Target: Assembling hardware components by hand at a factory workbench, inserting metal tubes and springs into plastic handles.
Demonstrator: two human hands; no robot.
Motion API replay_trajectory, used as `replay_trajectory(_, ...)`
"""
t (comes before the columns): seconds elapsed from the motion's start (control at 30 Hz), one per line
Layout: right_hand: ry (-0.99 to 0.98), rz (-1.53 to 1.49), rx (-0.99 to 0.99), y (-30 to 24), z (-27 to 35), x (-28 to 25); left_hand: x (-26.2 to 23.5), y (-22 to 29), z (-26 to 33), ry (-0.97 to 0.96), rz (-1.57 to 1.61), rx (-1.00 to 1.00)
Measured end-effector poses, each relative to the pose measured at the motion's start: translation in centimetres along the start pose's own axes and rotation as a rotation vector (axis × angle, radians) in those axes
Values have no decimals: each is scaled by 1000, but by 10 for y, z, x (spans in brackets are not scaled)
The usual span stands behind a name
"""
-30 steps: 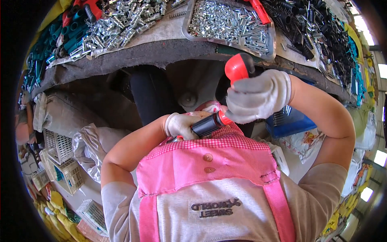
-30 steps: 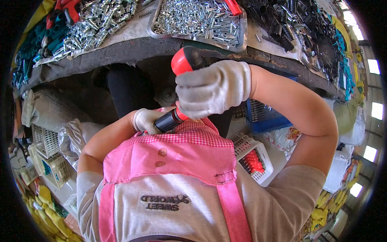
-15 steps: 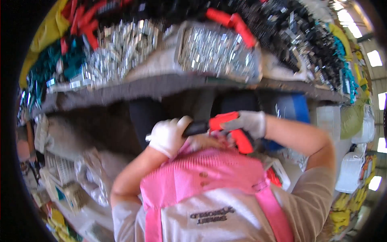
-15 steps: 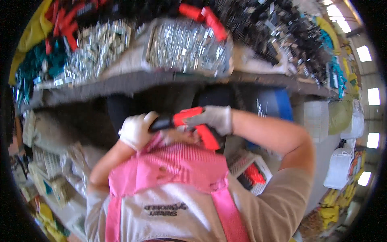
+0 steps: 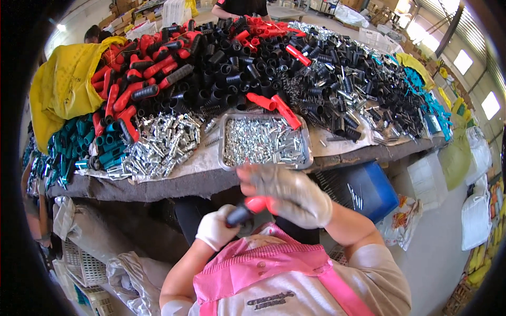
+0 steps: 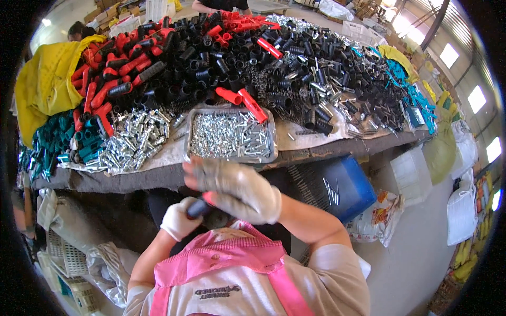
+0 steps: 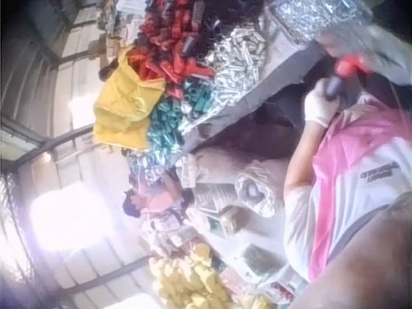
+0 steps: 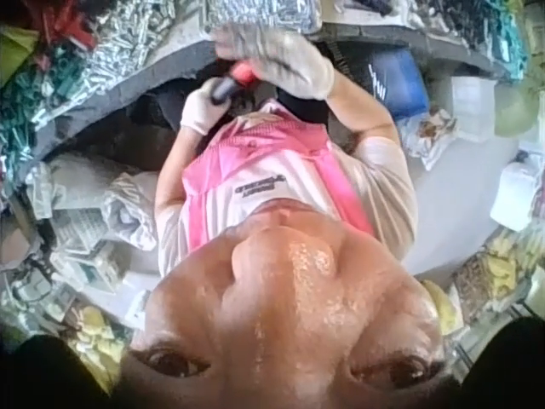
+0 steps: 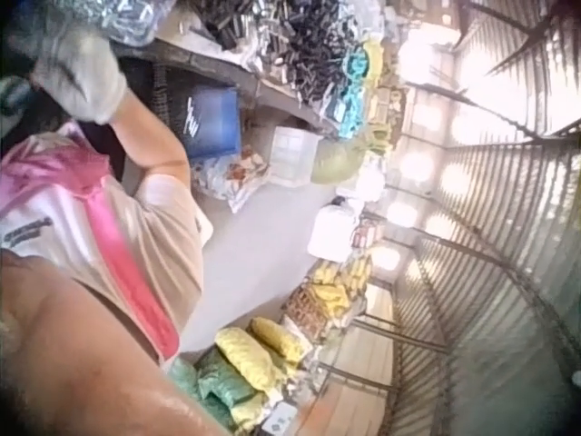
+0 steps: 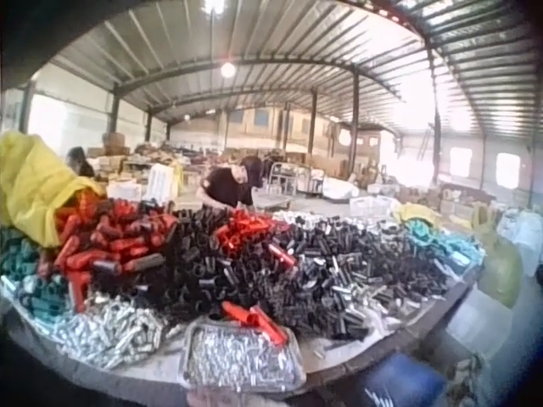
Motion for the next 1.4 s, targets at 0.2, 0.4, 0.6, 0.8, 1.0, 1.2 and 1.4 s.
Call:
replay_trajectory(0.2,143,-304,220,41,25,6,-3,-11,2,112,447,-58)
replay_trajectory(0.4,239,-68,245,40,22,12,1,23,12,22,152,146)
replay_trajectory(0.6,146,649,209,-9,7,11,13,7,5,-18,-58,160)
replay_trajectory(0.8,-254,445,-160,37,35,21,-14,3,-2,-199,-73,98)
replay_trajectory(1.0,36,61,360,42,46,72,-47,14,-22,97,-685,540)
replay_trajectory(1.2,303,-1369,688,47,62,103,-60,48,-51,833,-564,681)
replay_trajectory(1.4,189,1,210,50,54,75,-16,43,-62,239,1840,187)
Point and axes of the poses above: each hand's wrist, its own z-axis away from the middle knuckle, its own x-axis out of the palm, y = z × x, the point moved 1 cm from there along -z, towards the middle knuckle, and after that the axes turned 12 degrees about z, right-handed, at the moved point
